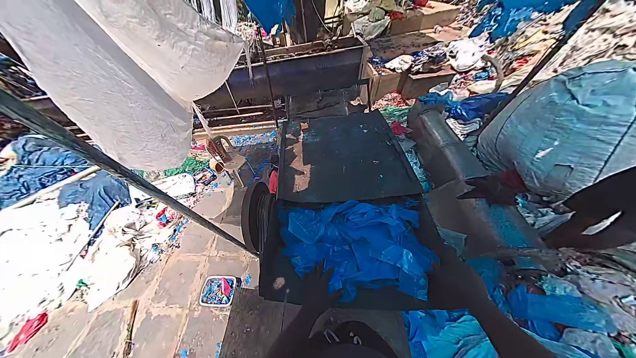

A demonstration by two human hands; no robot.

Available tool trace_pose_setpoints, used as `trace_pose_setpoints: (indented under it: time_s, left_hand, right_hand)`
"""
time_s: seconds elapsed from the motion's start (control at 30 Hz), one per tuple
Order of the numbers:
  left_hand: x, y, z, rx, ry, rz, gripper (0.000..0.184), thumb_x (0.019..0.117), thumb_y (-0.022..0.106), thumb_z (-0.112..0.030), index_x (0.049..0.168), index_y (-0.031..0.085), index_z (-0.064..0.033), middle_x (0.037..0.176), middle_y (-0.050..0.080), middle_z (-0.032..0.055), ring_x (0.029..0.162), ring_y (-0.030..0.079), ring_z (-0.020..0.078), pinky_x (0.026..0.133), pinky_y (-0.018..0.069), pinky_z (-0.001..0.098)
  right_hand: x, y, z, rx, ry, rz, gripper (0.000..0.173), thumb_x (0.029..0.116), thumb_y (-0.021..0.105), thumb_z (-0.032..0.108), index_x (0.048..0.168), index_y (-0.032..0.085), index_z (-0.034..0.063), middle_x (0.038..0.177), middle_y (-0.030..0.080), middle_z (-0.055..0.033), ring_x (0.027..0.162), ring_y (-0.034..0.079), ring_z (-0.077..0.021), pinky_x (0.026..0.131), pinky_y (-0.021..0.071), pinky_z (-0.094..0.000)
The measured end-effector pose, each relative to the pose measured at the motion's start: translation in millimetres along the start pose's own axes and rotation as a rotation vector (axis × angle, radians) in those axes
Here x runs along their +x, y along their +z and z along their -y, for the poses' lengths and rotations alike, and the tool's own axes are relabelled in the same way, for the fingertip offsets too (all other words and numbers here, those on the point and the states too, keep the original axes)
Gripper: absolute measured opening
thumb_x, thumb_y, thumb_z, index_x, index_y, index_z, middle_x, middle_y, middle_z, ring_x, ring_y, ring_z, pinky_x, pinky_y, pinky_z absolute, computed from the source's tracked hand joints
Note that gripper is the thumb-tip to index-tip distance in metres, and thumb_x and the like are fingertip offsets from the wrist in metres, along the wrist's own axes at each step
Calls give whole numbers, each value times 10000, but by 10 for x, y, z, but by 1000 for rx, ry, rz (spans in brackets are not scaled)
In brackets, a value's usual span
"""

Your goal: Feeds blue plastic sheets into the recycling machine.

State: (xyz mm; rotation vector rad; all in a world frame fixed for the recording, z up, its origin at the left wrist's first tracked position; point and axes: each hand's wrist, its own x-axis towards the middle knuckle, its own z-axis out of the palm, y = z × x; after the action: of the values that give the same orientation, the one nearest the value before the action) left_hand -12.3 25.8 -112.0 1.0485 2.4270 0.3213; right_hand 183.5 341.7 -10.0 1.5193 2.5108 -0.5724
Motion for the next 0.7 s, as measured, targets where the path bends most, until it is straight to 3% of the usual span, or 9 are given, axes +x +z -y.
trace_pose_setpoints:
  time_s: [0.3,0.4,0.47,0.63,0.7]
  left_hand:
    - [107,176,92,20,12,-42,799,896,500,-773,1570,412,-353,1720,207,0,1549,277,284,1198,266,598]
    - [13,14,20,-22,1,0,769,924,534,-707,1584,397,-335,1726,182,12,1560,251,278,1212,230,591]
    - [7,3,19,-22,0,6,775,922,536,-708,1585,395,-332,1726,182,13,1561,247,280,1215,226,588]
    - [156,269,140,11,19,-60,796,898,488,-776,1570,411,-356,1721,201,2,1546,285,278,1200,259,595]
    - [134,238,128,10,13,-45,790,903,488,-769,1572,406,-357,1723,191,-5,1550,274,272,1204,252,591]
  right_hand:
    - [161,170,-133,-25,-13,-25,537,1040,544,346,1514,410,132,1199,671,-268,1092,667,-473,860,528,-679]
    - [56,41,-24,-11,25,-4,596,1040,560,329,1547,341,104,1214,656,-291,1120,653,-490,889,516,-678]
    - [108,72,-65,-18,24,-18,586,1035,574,339,1526,366,96,1205,658,-296,1107,657,-492,882,521,-682]
    - [88,67,-57,-28,27,-2,620,1037,559,349,1552,327,93,1225,651,-292,1125,650,-490,886,522,-672]
    - [157,133,-132,-28,1,-39,593,1032,573,357,1523,369,94,1198,660,-287,1096,659,-492,860,530,-679]
